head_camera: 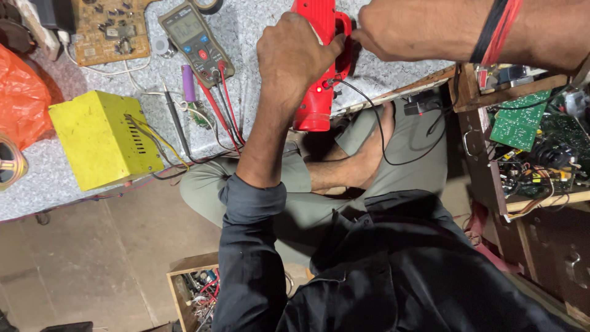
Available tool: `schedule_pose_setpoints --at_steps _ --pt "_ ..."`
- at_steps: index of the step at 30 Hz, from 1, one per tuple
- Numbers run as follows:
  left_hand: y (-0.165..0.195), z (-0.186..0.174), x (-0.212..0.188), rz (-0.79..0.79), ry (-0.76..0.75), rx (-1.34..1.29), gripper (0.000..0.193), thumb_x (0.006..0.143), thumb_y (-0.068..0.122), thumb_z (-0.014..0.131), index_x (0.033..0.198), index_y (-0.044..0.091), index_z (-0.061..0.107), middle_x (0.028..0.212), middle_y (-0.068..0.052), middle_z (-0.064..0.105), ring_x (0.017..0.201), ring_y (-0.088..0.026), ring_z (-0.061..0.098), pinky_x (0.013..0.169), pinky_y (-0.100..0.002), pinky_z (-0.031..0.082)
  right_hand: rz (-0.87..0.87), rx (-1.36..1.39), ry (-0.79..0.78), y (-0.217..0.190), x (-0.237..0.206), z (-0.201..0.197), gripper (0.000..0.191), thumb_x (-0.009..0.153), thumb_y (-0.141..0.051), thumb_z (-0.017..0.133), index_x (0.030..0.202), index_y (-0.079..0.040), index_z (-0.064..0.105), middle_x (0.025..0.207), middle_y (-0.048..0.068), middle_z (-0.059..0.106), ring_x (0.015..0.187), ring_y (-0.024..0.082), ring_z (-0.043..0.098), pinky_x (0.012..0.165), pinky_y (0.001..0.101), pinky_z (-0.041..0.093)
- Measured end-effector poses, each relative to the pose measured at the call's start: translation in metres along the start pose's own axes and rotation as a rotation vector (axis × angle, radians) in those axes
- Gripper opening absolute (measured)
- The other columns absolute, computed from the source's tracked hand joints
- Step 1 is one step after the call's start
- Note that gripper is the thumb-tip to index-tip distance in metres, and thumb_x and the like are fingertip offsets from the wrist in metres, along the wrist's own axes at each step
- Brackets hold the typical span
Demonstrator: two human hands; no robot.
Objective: The person sits at a repair bench testing a red rechargeable LED lantern with a multimeter, probing its terminals and pressing its switch, then uses a screwdriver to open and work on the lantern's housing and lamp section, handling the light's diffuser panel.
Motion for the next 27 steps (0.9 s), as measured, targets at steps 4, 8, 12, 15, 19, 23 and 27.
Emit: schedule_pose_setpoints --at_steps 4,8,12,15,19,23,27 --pt "0.002 0.0 0.001 0.013 0.017 0.017 0.077 0.071 0.066 0.08 0.089 -0.008 0.07 0.085 -0.025 0.073 0.079 -0.041 0.073 0.072 -0.048 0.059 0.075 0.279 -0.007 0.006 0.002 0.001 0.052 0.105 -0.038 0.052 0.072 0.0 0.067 0.044 0.004 0.044 0.035 0.012 0.035 0.036 0.0286 0.031" --pt "0.001 0.002 0.002 0.009 0.003 0.035 0.076 0.069 0.065 0.08 0.088 -0.008 0.071 0.084 -0.025 0.073 0.079 -0.041 0.073 0.072 -0.048 0.059 0.188 0.47 0.135 0.015 0.0 -0.018 0.052 0.098 -0.046 0.063 0.08 0.003 0.065 0.045 0.007 0.047 0.034 0.016 0.04 0.034 0.0322 0.036" --pt "0.002 0.002 0.001 0.024 0.002 0.035 0.077 0.071 0.067 0.08 0.087 -0.008 0.071 0.083 -0.025 0.073 0.078 -0.041 0.073 0.07 -0.048 0.059 0.076 0.079 -0.023 0.005 -0.007 -0.017 0.061 0.109 -0.046 0.052 0.072 -0.001 0.069 0.048 0.006 0.054 0.04 0.017 0.051 0.044 0.0306 0.043" --pt "0.001 0.003 0.0 0.016 -0.023 0.018 0.075 0.072 0.066 0.079 0.087 -0.007 0.071 0.083 -0.025 0.073 0.078 -0.041 0.074 0.07 -0.048 0.059 0.136 0.502 0.344 0.015 -0.013 -0.041 0.037 0.1 -0.035 0.069 0.093 0.002 0.071 0.061 0.011 0.059 0.048 0.024 0.056 0.05 0.0372 0.047" --pt "0.002 0.003 0.0 0.031 -0.03 0.038 0.079 0.072 0.069 0.078 0.089 -0.008 0.07 0.083 -0.025 0.073 0.078 -0.04 0.074 0.07 -0.048 0.059 0.238 0.607 0.121 0.019 -0.01 -0.015 0.045 0.103 -0.04 0.068 0.092 0.004 0.07 0.06 0.014 0.061 0.051 0.028 0.062 0.047 0.0392 0.05" --pt "0.004 0.002 0.002 0.027 -0.02 0.019 0.074 0.071 0.064 0.08 0.087 -0.008 0.07 0.082 -0.025 0.073 0.077 -0.041 0.073 0.07 -0.049 0.059 0.109 0.657 0.452 0.016 -0.015 -0.039 0.026 0.097 -0.023 0.065 0.099 0.003 0.071 0.078 0.015 0.069 0.063 0.033 0.066 0.055 0.0411 0.054" --pt "0.005 0.002 0.002 0.024 -0.036 0.022 0.074 0.072 0.065 0.08 0.086 -0.007 0.071 0.08 -0.025 0.073 0.078 -0.041 0.073 0.071 -0.049 0.059 0.313 0.493 0.061 0.02 -0.014 -0.008 0.055 0.102 -0.05 0.067 0.097 0.004 0.07 0.072 0.017 0.067 0.067 0.033 0.069 0.058 0.0415 0.056"
Point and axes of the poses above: each hand's wrist, its own x-axis towards the middle knuckle, its own z-axis out of the palm, y = z × x, the point moved 8 cm from there along x, towards the middle knuckle
